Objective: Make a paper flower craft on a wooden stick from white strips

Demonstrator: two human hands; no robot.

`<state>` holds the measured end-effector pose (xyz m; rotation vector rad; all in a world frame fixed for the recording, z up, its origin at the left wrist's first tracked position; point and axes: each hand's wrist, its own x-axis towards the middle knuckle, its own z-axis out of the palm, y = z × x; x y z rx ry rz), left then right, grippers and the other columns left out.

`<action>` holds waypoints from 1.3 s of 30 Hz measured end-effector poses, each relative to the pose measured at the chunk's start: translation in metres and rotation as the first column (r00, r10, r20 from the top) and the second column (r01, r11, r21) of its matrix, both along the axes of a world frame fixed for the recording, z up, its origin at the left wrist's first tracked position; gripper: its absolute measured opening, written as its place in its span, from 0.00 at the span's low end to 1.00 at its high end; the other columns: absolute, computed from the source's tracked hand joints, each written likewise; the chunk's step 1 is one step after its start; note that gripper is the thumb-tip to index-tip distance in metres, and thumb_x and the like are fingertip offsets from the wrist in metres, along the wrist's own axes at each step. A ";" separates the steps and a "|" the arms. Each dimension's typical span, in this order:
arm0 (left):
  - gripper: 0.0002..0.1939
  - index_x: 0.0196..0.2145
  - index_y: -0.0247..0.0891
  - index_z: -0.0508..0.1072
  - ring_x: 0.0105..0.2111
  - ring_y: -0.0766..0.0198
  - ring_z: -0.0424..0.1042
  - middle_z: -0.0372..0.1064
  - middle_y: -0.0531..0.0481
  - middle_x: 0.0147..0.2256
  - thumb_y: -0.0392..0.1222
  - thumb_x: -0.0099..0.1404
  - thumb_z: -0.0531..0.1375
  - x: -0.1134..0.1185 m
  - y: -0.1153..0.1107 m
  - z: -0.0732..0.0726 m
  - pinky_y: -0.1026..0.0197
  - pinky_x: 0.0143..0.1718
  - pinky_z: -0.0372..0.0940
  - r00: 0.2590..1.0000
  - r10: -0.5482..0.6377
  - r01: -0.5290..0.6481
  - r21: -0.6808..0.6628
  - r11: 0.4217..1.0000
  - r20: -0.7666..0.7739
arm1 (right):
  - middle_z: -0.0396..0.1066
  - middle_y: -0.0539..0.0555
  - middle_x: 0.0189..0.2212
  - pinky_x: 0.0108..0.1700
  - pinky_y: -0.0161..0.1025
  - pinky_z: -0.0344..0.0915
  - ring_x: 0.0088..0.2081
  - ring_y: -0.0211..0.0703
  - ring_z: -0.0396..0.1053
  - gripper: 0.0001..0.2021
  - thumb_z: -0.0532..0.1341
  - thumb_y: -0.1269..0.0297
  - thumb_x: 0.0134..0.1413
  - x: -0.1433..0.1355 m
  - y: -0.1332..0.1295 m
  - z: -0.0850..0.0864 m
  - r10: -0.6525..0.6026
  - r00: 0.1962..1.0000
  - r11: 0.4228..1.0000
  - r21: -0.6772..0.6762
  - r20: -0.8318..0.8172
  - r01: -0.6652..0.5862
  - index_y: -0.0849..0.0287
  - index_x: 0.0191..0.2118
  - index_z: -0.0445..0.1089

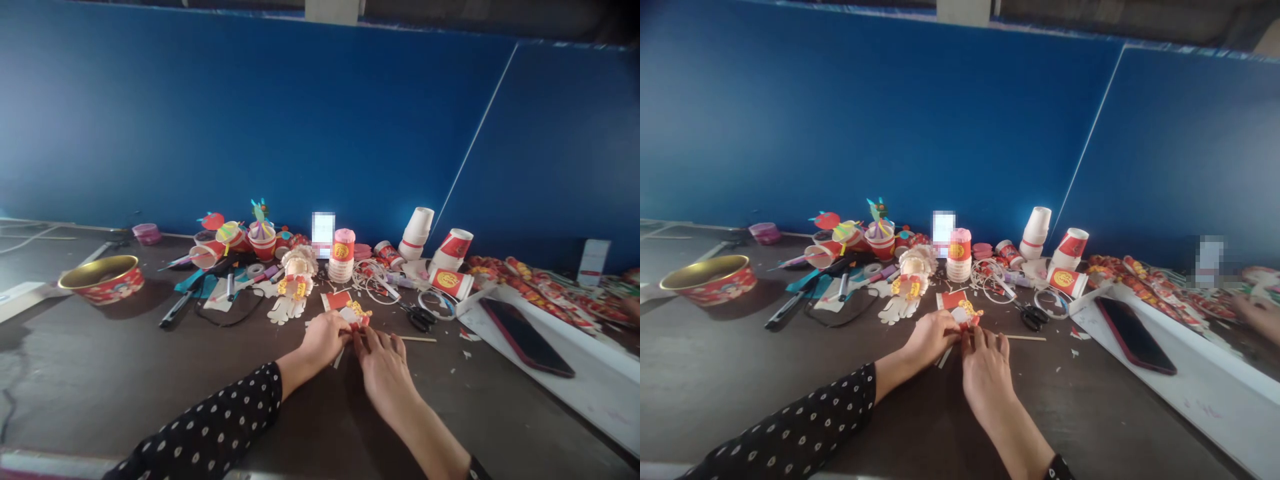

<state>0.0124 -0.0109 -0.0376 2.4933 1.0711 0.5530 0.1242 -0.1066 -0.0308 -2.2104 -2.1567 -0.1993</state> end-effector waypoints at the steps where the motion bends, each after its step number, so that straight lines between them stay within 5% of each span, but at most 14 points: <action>1: 0.08 0.29 0.40 0.77 0.32 0.64 0.68 0.70 0.50 0.31 0.41 0.60 0.58 0.000 0.000 0.000 0.66 0.33 0.59 1.000 0.001 -0.001 0.007 1.000 -0.005 | 0.61 0.62 0.54 0.54 0.52 0.46 0.53 0.53 0.58 0.21 0.46 0.75 0.58 0.001 0.000 0.000 0.005 1.000 1.000 0.004 -0.003 -0.005 0.60 0.55 0.61; 7: 0.11 0.28 0.39 0.77 0.31 0.63 0.68 0.70 0.50 0.30 0.40 0.61 0.55 0.001 -0.001 0.004 0.66 0.31 0.59 0.998 0.015 -0.012 0.052 0.999 -0.064 | 0.66 0.59 0.50 0.57 0.51 0.40 0.52 0.46 0.61 0.22 0.46 0.78 0.55 0.014 0.004 0.000 0.048 0.992 0.999 0.028 -0.114 -0.045 0.58 0.52 0.64; 13: 0.12 0.28 0.38 0.76 0.31 0.62 0.68 0.70 0.49 0.31 0.40 0.61 0.53 0.000 -0.004 0.007 0.65 0.32 0.60 0.998 0.000 0.003 0.037 0.999 -0.060 | 0.71 0.56 0.45 0.47 0.38 0.58 0.45 0.44 0.67 0.18 0.47 0.74 0.56 0.029 0.012 -0.002 0.104 0.968 0.994 0.051 -0.227 -0.095 0.58 0.46 0.69; 25: 0.10 0.30 0.40 0.77 0.31 0.63 0.68 0.70 0.50 0.31 0.38 0.59 0.55 -0.001 -0.002 0.004 0.66 0.33 0.60 0.999 0.005 -0.003 0.055 0.998 -0.041 | 0.72 0.54 0.30 0.39 0.34 0.60 0.36 0.42 0.67 0.15 0.49 0.75 0.52 0.055 0.017 -0.003 0.182 0.942 0.978 0.150 -0.281 -0.144 0.58 0.33 0.72; 30: 0.10 0.30 0.40 0.77 0.30 0.63 0.68 0.71 0.50 0.30 0.38 0.58 0.55 -0.001 -0.001 0.001 0.65 0.33 0.60 1.000 0.005 -0.004 0.058 0.998 -0.010 | 0.72 0.53 0.31 0.40 0.36 0.61 0.37 0.41 0.66 0.14 0.49 0.75 0.53 0.071 0.012 -0.006 0.239 0.921 0.959 0.220 -0.306 -0.176 0.58 0.34 0.72; 35: 0.09 0.29 0.38 0.76 0.30 0.64 0.68 0.70 0.49 0.29 0.37 0.58 0.55 0.002 0.000 0.001 0.66 0.32 0.60 0.997 0.045 -0.042 0.054 0.998 -0.057 | 0.69 0.55 0.35 0.42 0.39 0.61 0.38 0.42 0.65 0.12 0.50 0.71 0.57 0.056 0.017 0.003 0.308 0.907 0.894 0.413 -0.288 -0.173 0.57 0.37 0.70; 39: 0.10 0.29 0.38 0.76 0.29 0.64 0.68 0.70 0.49 0.29 0.36 0.58 0.54 0.003 -0.002 0.004 0.66 0.31 0.60 0.996 0.050 -0.047 0.042 0.998 -0.076 | 0.67 0.55 0.42 0.41 0.35 0.61 0.42 0.41 0.64 0.14 0.49 0.70 0.58 0.035 0.027 0.012 0.369 0.890 0.905 0.323 -0.267 -0.278 0.55 0.46 0.67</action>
